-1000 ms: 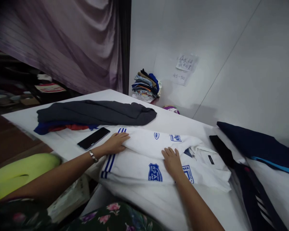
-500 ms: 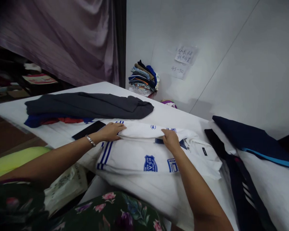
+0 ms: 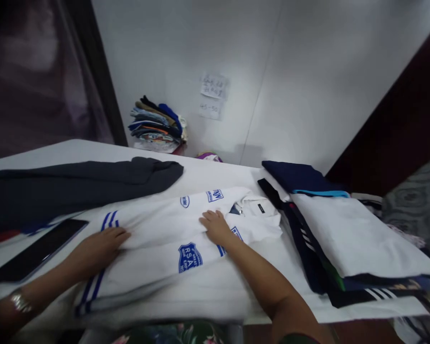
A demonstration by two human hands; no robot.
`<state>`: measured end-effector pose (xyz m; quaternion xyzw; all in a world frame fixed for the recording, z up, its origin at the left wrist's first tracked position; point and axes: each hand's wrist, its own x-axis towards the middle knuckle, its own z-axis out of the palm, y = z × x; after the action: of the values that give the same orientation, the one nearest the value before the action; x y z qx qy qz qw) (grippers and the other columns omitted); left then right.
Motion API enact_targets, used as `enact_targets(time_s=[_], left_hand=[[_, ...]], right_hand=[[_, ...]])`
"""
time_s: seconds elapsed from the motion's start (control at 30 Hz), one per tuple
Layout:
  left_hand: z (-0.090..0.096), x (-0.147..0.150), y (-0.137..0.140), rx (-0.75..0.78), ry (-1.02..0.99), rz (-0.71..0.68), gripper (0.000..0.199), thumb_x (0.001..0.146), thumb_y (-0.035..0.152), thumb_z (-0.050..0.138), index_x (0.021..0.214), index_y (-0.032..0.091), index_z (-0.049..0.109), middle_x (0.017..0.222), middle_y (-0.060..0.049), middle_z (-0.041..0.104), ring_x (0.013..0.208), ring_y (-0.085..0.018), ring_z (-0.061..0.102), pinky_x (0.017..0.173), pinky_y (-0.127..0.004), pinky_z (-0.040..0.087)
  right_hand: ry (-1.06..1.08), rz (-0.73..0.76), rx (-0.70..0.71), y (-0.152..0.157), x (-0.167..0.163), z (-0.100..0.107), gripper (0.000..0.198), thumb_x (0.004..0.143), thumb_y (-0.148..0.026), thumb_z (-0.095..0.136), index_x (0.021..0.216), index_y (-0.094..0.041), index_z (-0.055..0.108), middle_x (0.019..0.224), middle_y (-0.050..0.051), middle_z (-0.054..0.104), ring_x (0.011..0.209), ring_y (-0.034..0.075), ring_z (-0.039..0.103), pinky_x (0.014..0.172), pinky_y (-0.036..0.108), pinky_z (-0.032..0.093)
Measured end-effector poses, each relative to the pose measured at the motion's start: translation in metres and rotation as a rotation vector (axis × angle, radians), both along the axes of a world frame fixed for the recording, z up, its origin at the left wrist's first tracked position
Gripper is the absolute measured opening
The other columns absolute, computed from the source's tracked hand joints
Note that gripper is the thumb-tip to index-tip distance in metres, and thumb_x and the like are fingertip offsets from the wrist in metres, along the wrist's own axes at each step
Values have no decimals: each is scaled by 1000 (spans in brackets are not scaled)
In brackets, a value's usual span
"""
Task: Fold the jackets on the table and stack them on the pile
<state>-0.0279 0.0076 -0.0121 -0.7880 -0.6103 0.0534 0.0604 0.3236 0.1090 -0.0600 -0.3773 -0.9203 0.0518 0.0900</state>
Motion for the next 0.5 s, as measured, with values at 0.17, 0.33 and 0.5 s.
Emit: enact_targets(time_s=[0.17, 0.33, 0.5], left_hand=[[-26, -10, 2, 13, -47, 39, 45, 74, 13, 46, 113, 19, 66, 122, -11, 63, 116, -31, 56, 95, -45, 45], [-10, -16, 5, -94, -100, 93, 53, 71, 23, 47, 122, 18, 62, 130, -9, 60, 121, -30, 53, 101, -44, 42], [-3, -2, 26, -10, -228, 35, 61, 78, 46, 43, 131, 20, 54, 138, -6, 53, 125, -27, 50, 104, -40, 40]], right_hand=[[90, 23, -239, 3, 6, 9, 65, 76, -27, 65, 137, -23, 45, 146, 10, 42, 138, 28, 29, 113, 52, 13], [281, -291, -152, 35, 28, 33, 48, 87, -33, 53, 134, -25, 50, 145, 5, 44, 136, 20, 34, 113, 39, 23], [177, -628, -76, 83, 41, 38, 48, 91, -34, 45, 136, -16, 47, 151, 12, 30, 141, 27, 20, 113, 43, 17]])
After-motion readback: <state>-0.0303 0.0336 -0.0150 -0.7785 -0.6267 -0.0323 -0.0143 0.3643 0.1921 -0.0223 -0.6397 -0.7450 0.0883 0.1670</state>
